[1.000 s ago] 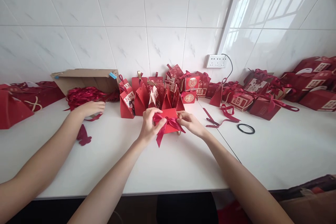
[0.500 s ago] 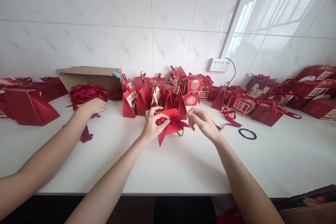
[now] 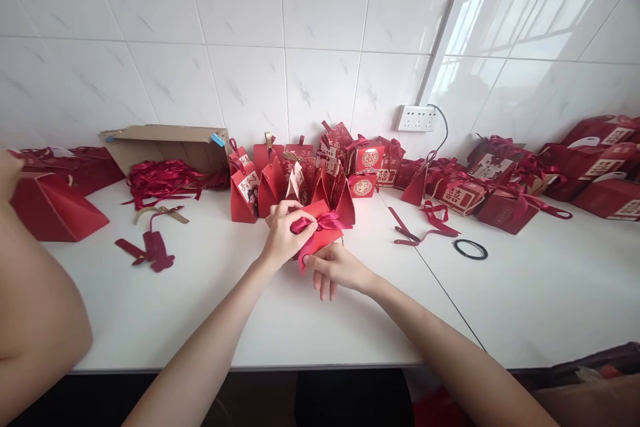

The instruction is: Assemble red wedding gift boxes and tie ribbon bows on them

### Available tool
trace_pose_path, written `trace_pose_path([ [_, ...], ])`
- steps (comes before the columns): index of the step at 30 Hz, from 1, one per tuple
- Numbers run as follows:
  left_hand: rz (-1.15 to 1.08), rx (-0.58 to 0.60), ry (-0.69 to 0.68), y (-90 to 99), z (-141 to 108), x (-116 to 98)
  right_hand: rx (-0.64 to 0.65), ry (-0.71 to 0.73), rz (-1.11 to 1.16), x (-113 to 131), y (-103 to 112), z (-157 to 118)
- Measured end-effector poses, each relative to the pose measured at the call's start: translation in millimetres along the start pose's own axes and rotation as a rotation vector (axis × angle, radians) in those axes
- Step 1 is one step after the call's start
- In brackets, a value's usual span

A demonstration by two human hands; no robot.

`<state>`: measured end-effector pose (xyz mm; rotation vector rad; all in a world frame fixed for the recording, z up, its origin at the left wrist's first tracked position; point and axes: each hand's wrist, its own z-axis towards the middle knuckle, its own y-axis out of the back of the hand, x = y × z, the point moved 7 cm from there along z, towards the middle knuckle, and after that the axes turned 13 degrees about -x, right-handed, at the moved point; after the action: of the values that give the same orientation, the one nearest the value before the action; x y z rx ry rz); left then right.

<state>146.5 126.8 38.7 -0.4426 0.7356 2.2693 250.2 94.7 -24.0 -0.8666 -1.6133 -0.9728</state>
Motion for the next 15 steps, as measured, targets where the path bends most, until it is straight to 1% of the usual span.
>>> trace_pose_path([
  [3, 0.003, 0.014, 0.012, 0.6, 1, 1, 0.0, -0.011, 0.06, 0, -4, 0],
  [7, -0.014, 0.03, 0.039, 0.3, 1, 3, 0.04, 0.02, 0.115, 1, -10, 1],
  [15, -0.035, 0.003, 0.023, 0.6, 1, 1, 0.086, 0.049, 0.127, 1, -15, 1],
])
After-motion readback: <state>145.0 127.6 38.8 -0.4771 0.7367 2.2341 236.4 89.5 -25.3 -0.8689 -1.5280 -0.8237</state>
